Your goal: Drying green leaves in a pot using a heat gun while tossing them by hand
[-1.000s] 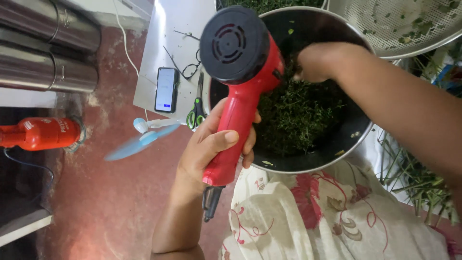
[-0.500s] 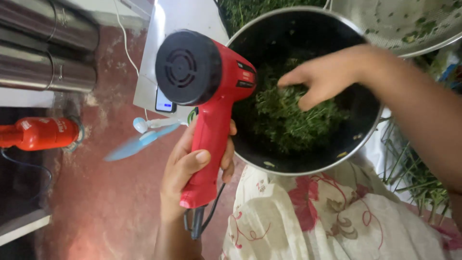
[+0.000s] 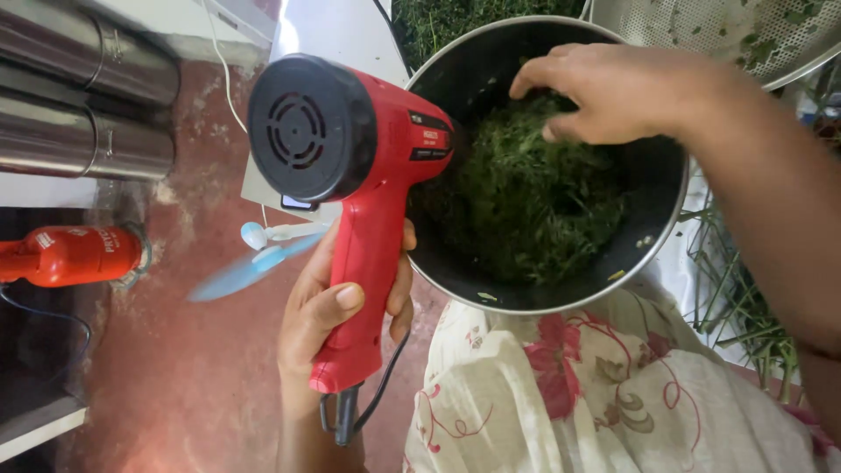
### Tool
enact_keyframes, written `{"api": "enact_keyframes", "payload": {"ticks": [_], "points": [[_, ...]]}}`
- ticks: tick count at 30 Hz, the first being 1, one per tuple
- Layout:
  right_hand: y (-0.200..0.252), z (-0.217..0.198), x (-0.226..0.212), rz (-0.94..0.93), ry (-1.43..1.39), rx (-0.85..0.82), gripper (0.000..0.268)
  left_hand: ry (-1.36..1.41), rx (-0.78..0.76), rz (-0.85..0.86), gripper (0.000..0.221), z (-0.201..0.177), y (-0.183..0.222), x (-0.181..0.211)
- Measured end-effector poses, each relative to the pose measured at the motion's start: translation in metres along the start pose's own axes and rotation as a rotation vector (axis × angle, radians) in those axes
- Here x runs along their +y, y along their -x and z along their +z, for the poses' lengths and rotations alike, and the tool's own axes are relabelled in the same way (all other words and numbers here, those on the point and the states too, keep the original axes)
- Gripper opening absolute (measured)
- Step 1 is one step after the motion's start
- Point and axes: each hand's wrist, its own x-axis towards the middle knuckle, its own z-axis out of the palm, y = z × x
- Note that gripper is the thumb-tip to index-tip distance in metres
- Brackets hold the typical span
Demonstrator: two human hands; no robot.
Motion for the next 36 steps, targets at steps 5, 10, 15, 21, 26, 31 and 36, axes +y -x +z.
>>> {"api": "enact_keyframes", "payload": {"ticks": [5, 10, 15, 21, 26, 31, 36], "points": [[-0.037, 0.052, 0.044, -0.228, -0.182, 0.277, 0.045, -0.01, 0.029, -0.032, 0.069, 0.004, -0.002, -0.005], [-0.05, 0.07, 0.072, -0.289, -0.118, 0.422, 0.056, -0.028, -0.059, -0.113, 0.068, 0.007, -0.009, -0.012], [-0.051, 0.072, 0.07, -0.222, -0.177, 0.395, 0.058, -0.09, -0.068, -0.164, 0.067, 0.016, -0.018, -0.01], [-0.048, 0.067, 0.065, -0.182, -0.185, 0.403, 0.057, -0.037, -0.064, -0.117, 0.064, 0.014, -0.025, -0.019], [-0.049, 0.068, 0.065, -0.212, -0.175, 0.408, 0.054, -0.035, -0.035, -0.09, 0.062, 0.014, -0.028, -0.023], [-0.041, 0.061, 0.057, -0.136, -0.174, 0.333, 0.054, -0.01, -0.076, -0.134, 0.059, 0.0, -0.042, -0.026], [-0.048, 0.068, 0.066, -0.195, -0.143, 0.327, 0.048, -0.03, -0.036, -0.115, 0.059, -0.005, -0.041, -0.024]]}}
